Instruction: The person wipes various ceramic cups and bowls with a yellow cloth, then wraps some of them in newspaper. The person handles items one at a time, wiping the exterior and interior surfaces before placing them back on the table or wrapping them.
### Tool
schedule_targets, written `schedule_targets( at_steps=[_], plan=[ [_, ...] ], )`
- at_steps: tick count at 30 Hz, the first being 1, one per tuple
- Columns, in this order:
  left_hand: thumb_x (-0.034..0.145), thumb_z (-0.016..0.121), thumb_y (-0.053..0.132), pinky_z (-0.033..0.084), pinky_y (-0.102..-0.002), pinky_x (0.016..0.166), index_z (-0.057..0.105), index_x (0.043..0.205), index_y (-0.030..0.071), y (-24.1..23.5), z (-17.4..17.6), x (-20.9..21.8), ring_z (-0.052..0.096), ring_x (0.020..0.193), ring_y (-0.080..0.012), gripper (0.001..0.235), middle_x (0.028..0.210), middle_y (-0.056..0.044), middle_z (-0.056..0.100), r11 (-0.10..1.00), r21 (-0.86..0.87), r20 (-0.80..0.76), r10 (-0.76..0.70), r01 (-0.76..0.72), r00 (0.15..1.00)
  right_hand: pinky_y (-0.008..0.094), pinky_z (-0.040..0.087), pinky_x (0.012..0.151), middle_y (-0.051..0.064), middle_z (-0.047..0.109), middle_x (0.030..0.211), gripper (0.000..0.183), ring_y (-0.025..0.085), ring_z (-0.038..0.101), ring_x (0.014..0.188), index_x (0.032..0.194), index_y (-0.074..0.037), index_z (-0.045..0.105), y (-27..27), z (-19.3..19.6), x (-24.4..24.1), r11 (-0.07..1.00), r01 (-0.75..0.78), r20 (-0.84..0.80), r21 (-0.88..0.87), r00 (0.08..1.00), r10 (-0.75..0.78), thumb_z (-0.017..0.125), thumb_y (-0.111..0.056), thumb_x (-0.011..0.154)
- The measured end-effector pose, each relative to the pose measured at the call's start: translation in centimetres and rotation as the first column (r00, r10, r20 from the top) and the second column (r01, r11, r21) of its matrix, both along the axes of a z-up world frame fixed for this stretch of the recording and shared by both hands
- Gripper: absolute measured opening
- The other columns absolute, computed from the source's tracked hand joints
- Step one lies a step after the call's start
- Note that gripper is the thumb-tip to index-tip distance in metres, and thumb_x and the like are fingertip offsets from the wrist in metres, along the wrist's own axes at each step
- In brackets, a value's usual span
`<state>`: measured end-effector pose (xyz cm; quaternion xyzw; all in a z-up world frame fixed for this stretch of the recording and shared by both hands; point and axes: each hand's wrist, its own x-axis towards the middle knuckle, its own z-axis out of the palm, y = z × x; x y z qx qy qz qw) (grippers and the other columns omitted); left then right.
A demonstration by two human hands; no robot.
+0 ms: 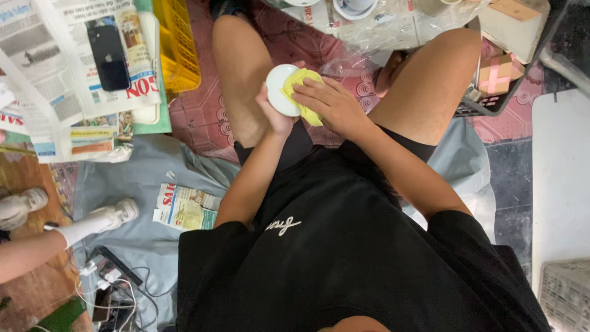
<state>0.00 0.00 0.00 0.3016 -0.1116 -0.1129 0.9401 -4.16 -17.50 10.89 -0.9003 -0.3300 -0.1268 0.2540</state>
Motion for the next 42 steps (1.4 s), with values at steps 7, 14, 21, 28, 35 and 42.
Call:
schedule_targets(
  at_steps=[7,14,21,28,35,42],
  plan=[
    [0.103,0.036,0.061,0.048,-0.041,0.115,0.049,0.146,-0.002,0.0,2.7,-1.1,0.055,0.133,-0.0258,0.077,0.145,-0.016,0.055,0.943,0.334,0.06,-0.036,0.014,0.998,0.042,0.051,0.102,0.011,0.072,0.118,0.034,0.027,0.067,0.115,0.122,-0.008,0.066,-2.7,-0.6,-0.2,0.907,0.046,-0.084,0.418,0.996,-0.011,0.077,-0.009,0.09],
    [0.105,0.066,0.018,0.045,-0.019,0.067,0.074,0.108,-0.004,0.2,0.4,-1.0,0.057,0.071,-0.0056,0.023,0.088,-0.004,0.07,0.821,0.531,0.264,0.076,-0.211,0.962,0.03,0.058,0.087,0.007,0.072,0.113,0.036,0.014,0.069,0.1,0.132,-0.001,0.064,-5.1,-4.4,-1.0,0.608,0.381,-0.47,0.697,0.882,-0.014,0.061,0.01,0.097],
    [0.102,0.067,0.017,0.052,-0.02,0.062,0.074,0.113,-0.005,-0.5,3.4,-1.0,0.064,0.072,-0.0034,0.026,0.086,-0.001,0.073,0.722,0.692,0.06,-0.064,0.005,0.996,0.033,0.053,0.094,0.014,0.068,0.117,0.055,0.021,0.067,0.103,0.153,-0.003,0.046,-3.5,-3.6,-0.6,0.726,0.517,-0.578,0.453,0.791,-0.203,0.048,0.009,0.099],
    [0.099,0.064,0.008,0.058,-0.024,0.072,0.074,0.106,-0.005,-1.2,-2.1,-1.1,0.069,0.08,-0.0066,0.018,0.092,-0.002,0.076,0.699,0.714,0.06,-0.108,0.033,0.992,0.045,0.03,0.128,0.016,0.041,0.16,0.07,0.028,0.039,0.152,0.163,-0.003,0.032,1.6,-2.2,-0.8,0.86,0.339,-0.365,0.381,0.91,-0.197,0.051,0.005,0.096],
    [0.101,0.058,0.0,0.055,-0.031,0.082,0.071,0.111,-0.006,-0.4,-5.2,-1.2,0.069,0.09,-0.0166,0.018,0.103,-0.011,0.073,0.934,0.353,-0.207,0.025,0.051,0.978,0.059,0.014,0.125,0.016,0.031,0.168,0.078,0.033,0.027,0.157,0.161,-0.002,0.032,2.2,0.9,-1.7,0.97,0.243,-0.154,0.005,0.959,-0.239,0.06,-0.012,0.089],
    [0.104,0.047,0.015,0.058,-0.034,0.101,0.057,0.136,-0.004,-0.3,0.9,0.1,0.07,0.115,-0.0237,0.038,0.128,-0.016,0.069,0.998,0.043,-0.268,-0.022,0.035,0.963,0.06,0.018,0.124,0.011,0.038,0.166,0.084,0.026,0.037,0.153,0.159,-0.005,0.038,1.0,0.3,-3.8,0.991,0.112,-0.133,-0.073,0.984,-0.121,0.061,-0.006,0.079]
  ],
)
